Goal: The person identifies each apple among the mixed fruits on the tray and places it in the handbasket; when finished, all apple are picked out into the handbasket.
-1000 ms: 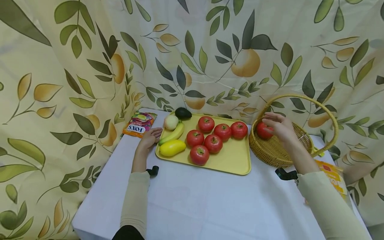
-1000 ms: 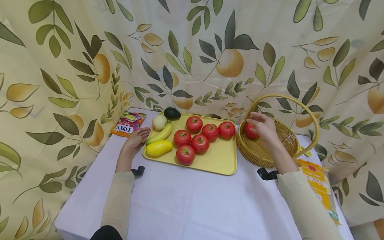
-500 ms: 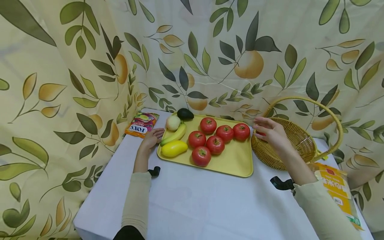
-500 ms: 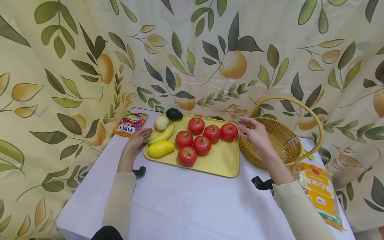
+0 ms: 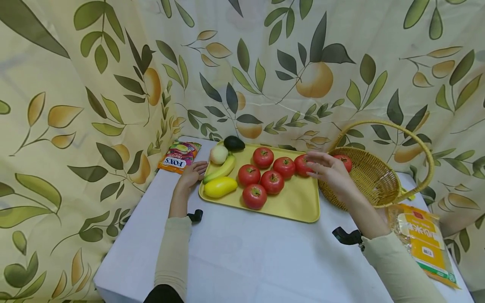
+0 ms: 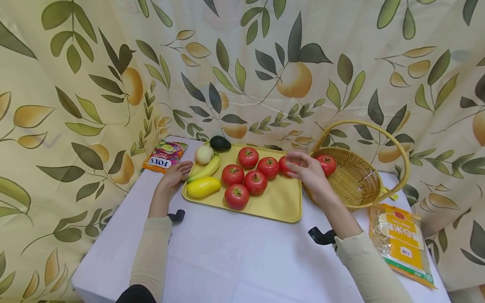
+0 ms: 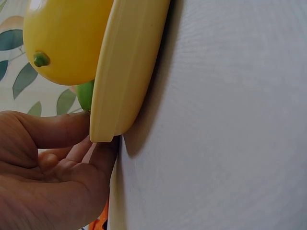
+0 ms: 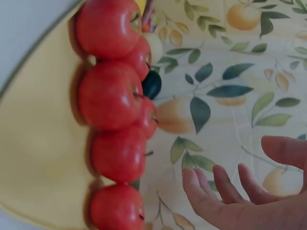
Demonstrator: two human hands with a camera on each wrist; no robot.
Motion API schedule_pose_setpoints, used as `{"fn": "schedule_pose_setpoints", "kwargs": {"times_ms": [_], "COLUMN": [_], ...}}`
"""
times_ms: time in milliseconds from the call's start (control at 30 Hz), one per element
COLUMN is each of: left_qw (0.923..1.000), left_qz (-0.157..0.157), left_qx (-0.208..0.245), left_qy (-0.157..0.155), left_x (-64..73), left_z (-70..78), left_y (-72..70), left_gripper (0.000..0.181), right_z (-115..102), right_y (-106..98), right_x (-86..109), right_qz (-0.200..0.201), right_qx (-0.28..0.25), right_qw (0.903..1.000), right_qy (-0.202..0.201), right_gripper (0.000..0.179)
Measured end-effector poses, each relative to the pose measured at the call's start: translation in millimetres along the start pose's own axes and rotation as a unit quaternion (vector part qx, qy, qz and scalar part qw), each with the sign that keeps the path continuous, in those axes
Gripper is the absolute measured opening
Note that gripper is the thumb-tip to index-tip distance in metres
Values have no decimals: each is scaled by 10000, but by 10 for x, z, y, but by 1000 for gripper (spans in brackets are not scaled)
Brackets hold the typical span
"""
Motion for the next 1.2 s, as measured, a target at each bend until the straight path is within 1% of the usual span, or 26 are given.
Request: {"fn": "schedule_pose_setpoints", "kwargs": {"times_ms": [100, 267, 400, 533, 733, 967, 1200], "left_qw": [10000, 10000, 9999, 9999, 10000, 9999, 9999], "left_qz": [8, 3, 26, 46, 43, 13, 40], "left_qx": [15, 71, 66, 57, 72, 103, 53], "left_qy": [-2, -27, -80, -97, -15, -104, -105], "left_x": [3, 0, -5, -5, -7, -4, 4], "left_z": [-1, -4, -9, -14, -15, -12, -10], "left_y": [-2, 3, 3, 4, 16, 19, 15], "left_gripper": [63, 63, 63, 63, 63, 63, 64], "right_z": [34, 83, 132, 187, 261, 321, 409], "right_y": [98, 257, 356, 468, 613, 756, 898], "right_x": [-3, -25, -40, -60, -64, -67, -76], "right_qz": [-90, -255, -336, -499, -674, -809, -965], "right_qx": [-27, -368, -447, -531, -471, -502, -491], "right_qw": [10000, 9990, 9984, 9973, 9966, 9953, 9938], "right_qy": [6, -22, 42, 83, 53, 201, 244], "right_gripper": [54, 52, 50, 51, 50, 53, 53]}}
Point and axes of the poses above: each hand's wrist, its own x-axis away from the middle knuckle, its own y-axis out of the palm, z = x × y, the point moved 6 cm from there along -x, towards the middle knuckle, and after that the axes turned 1 degree about -z, right-handed, at the moved point
